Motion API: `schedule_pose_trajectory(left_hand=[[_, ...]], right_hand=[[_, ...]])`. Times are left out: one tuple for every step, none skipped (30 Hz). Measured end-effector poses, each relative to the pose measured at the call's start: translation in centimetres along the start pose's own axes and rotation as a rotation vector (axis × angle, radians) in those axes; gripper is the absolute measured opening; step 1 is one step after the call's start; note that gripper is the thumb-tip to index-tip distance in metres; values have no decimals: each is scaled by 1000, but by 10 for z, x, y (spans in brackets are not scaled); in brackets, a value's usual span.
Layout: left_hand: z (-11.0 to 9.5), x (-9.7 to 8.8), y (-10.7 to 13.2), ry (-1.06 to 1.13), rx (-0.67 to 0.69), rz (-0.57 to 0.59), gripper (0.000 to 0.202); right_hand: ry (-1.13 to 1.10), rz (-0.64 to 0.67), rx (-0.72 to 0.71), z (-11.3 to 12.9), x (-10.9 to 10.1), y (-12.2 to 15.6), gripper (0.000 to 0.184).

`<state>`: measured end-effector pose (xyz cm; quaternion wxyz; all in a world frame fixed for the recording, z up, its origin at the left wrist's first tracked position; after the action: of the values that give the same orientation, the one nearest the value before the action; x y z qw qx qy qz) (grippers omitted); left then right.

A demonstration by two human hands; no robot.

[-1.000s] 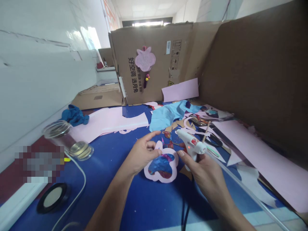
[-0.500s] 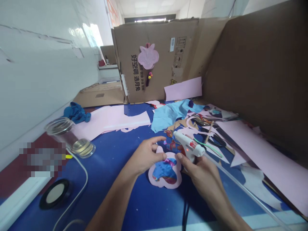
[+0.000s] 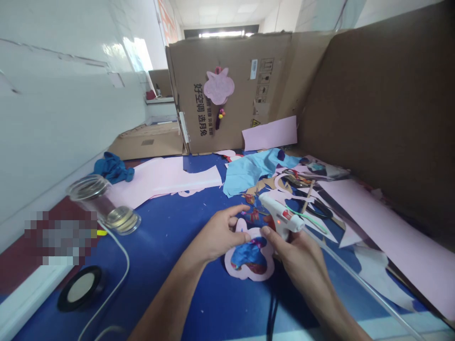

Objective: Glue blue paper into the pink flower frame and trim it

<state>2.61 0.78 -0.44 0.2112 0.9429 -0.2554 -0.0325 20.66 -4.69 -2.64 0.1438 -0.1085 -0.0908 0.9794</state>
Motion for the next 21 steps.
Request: schedule_pose_trajectory(left_hand=[[-1,-1,1,-8,3,-22,75],[-3,-2,2,-13,5,-51,68],[-4,-4,2,-16,4,-80,62],[-4,-5,3,-17,2,-101,57],[-5,-7,3,-14,-3,-111,55],[-4,-7,3,-9,-11,-105,55],[-4,-7,3,-4,-17,-89,57],[-3,-7,3,3,-19,-67,60],[-3,-6,3,9,-19,-46,64],[-2,-5,2,16,-16,-30,67],[-2,-3,2,23,-13,-18,68],[-1,-2,1,30,-9,-12,67],[-1,-1,0,37,-9,-11,64],[0,0,-1,40,-8,-15,60],[0,0,-2,40,-8,-23,55],[0,1,-2,37,-7,-33,51],[0,1,-3,32,-4,-44,47],[-1,1,-3,25,-1,-54,45],[-1,2,-3,19,0,-61,43],[-2,2,-2,15,0,-67,43],[-3,3,-2,11,1,-72,43]], right_hand=[[-9,-4,7,0,0,0,52],[-19,-9,15,0,0,0,53],[-29,-16,22,0,-1,0,55],[-34,-25,29,0,-1,0,56],[-35,-31,36,-1,-1,0,57],[-35,-33,42,-2,-1,0,58],[-33,-33,46,-4,-1,0,58],[-33,-31,45,-5,-1,0,58],[-33,-28,39,-7,-1,0,58],[-33,-26,31,-8,-1,0,58],[-34,-24,21,-9,-1,0,57],[-34,-25,13,-10,-1,-1,57],[-35,-27,7,-10,-1,-1,56],[-41,-29,4,-10,-1,0,56],[-50,-31,3,-9,-1,0,55],[-62,-29,9,-8,-1,0,55],[-75,-24,21,-7,0,0,56],[-87,-19,39,-6,0,1,57],[-97,-15,60,-5,1,1,58],[-103,-14,78,-4,1,1,59],[-107,-16,88,-4,2,2,59]])
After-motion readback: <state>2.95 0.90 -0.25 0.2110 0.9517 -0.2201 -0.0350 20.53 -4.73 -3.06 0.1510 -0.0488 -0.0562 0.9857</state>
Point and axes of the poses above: each hand's wrist, its own y-axis away from the middle knuckle, its own x-axis out of the palm, z = x × y, the point moved 2 cm from there along -y, towards the middle knuckle, and after that the axes turned 15 degrees about -x, right-handed, at the moved point
